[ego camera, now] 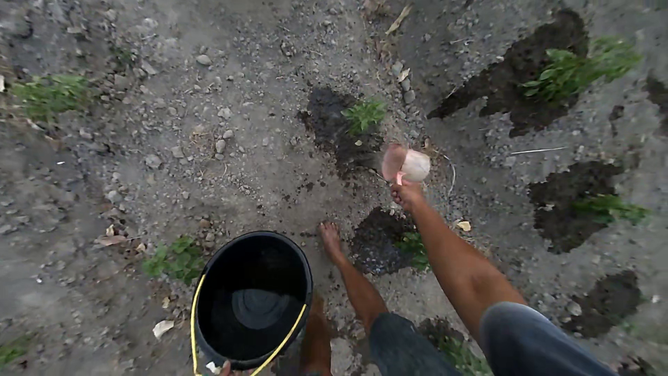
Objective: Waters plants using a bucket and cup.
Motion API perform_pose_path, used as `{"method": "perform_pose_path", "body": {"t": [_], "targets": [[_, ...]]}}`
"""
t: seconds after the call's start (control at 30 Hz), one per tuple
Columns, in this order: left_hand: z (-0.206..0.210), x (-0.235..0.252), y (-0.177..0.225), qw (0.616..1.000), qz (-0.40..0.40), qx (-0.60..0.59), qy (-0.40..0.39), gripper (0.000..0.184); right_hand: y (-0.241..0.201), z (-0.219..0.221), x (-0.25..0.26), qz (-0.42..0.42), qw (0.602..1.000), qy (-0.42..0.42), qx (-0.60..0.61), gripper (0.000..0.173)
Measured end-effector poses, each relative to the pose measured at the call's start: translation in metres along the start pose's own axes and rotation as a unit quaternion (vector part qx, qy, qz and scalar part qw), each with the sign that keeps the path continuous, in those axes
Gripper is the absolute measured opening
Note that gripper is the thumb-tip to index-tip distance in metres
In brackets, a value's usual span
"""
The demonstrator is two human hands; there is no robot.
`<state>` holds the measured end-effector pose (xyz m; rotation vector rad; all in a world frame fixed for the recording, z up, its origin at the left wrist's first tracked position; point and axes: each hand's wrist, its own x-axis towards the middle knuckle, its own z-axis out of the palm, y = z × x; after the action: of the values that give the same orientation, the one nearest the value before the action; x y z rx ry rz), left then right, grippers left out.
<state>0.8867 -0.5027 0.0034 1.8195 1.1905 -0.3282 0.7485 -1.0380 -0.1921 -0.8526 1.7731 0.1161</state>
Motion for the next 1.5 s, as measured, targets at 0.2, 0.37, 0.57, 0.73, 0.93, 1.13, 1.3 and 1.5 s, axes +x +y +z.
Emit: {"method": "perform_pose_path", "body": {"t": [0.2,0.37,0.57,0.73,0.93,1.13,1.3,1.5], "targets": [[0.028,-0.005,0.029,0.996,0.071,0.011,0.043,0.009,0.002,0.008,-0.014,-0.042,0.972,0.046,-0.228,0.034],[0.028,0.002,0.057,0.982,0.154,0.081,0.077,0.019,0.028,0.027,-0.069,-0.041,0.931,-0.063,-0.358,0.037],[0.014,0.013,0.065,0.937,0.327,0.082,0.093,0.021,0.106,0.141,-0.184,0.099,0.893,-0.353,-0.262,0.034],[-0.019,0.039,0.055,0.859,0.491,0.1,0.104,0.025,0.17,0.241,-0.25,0.123,0.886,-0.402,-0.195,0.028],[-0.059,0.054,0.063,0.811,0.567,0.107,0.095,0.033,0.187,0.318,-0.287,0.106,0.863,-0.459,-0.183,0.021],[-0.073,0.084,0.077,0.788,0.6,0.089,0.108,0.032,0.188,0.395,-0.308,0.067,0.827,-0.526,-0.188,0.02],[-0.078,0.105,0.08,0.757,0.635,0.101,0.118,0.031,0.195,0.438,-0.317,0.057,0.82,-0.541,-0.177,0.017],[-0.089,0.146,0.108,0.731,0.661,0.076,0.154,0.032,0.187,0.469,-0.335,0.068,0.848,-0.509,-0.131,0.015]]}}
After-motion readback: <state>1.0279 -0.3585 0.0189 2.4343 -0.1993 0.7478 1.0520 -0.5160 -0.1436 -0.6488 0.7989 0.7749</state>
